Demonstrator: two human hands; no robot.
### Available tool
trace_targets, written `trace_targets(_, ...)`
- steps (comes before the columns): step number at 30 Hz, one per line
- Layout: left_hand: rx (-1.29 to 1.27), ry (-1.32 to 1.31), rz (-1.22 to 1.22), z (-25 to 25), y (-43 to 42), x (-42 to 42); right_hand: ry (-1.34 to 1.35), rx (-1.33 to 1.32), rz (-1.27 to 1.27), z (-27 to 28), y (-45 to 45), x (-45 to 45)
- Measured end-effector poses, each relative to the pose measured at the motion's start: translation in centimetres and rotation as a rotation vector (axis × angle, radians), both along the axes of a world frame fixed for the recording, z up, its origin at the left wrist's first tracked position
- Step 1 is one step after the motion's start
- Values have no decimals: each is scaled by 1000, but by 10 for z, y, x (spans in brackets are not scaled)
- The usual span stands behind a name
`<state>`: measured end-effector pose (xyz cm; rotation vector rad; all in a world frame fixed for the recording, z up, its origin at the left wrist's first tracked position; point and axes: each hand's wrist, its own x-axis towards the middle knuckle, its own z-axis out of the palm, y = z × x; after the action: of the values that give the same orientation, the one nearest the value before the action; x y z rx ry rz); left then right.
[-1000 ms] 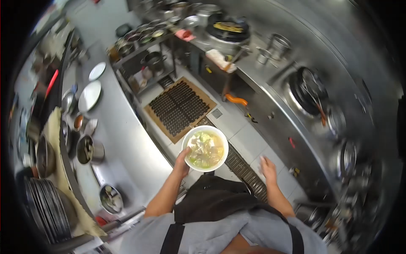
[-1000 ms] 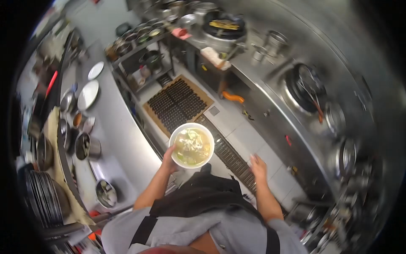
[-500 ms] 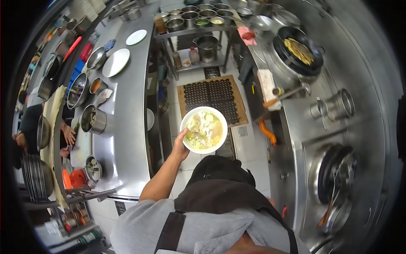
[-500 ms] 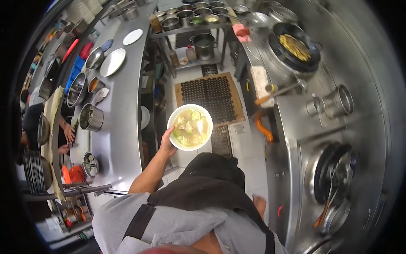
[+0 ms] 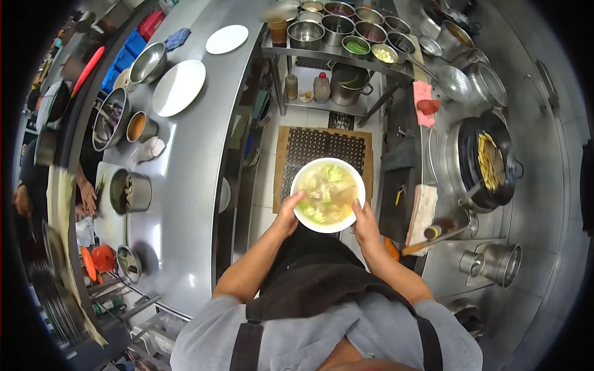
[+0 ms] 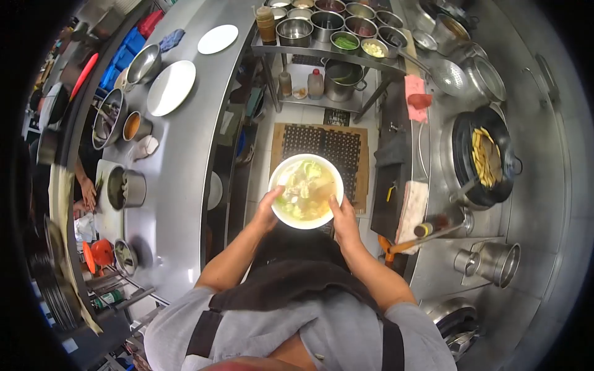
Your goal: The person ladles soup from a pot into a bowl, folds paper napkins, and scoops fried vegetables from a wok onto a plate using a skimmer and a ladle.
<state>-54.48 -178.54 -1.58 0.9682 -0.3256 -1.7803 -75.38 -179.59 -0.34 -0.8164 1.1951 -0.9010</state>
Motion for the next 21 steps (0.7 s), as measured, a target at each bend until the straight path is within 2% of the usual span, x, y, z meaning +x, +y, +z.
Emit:
trace_targets(2, 20, 3, -61, 1, -37, 11, -18, 70, -146, 5, -30, 13)
trace_targets(4, 43, -110, -130, 0, -76, 16, 20, 79, -145, 3, -67, 17)
trace_targets(6, 41, -109, -126, -6, -115, 20, 9, 85, -202, -7, -107, 19)
trace_targets(8, -6, -323, -221, -5, -152, 24, -21, 100, -201, -11, -144, 20)
trace_targets(9, 2, -328, -207, -7, -169, 23, -19, 94, -208, -19, -163, 20)
trace_targets(12, -41, -373, -39, -20, -207, 24, -11, 101, -122, -38, -224, 12)
trace_targets(14, -22, -299, -197, -33, -233, 31, 5, 119, -49, -47, -256, 11)
trace_targets(15, -1, -377, -275, -36, -249, 33, 47, 76, -34, -48, -277, 12)
trace_targets(18, 105, -384, -263, -44, -287, 26, 119, 71, -11, -74, -329, 6)
trace_targets(19, 106, -379, -138, -69, -297, 18, 137, 63, 31, -84, -346, 5)
trace_targets(21, 124, -470, -111, -96, -324, 10, 100, 54, 61, -110, -376, 6)
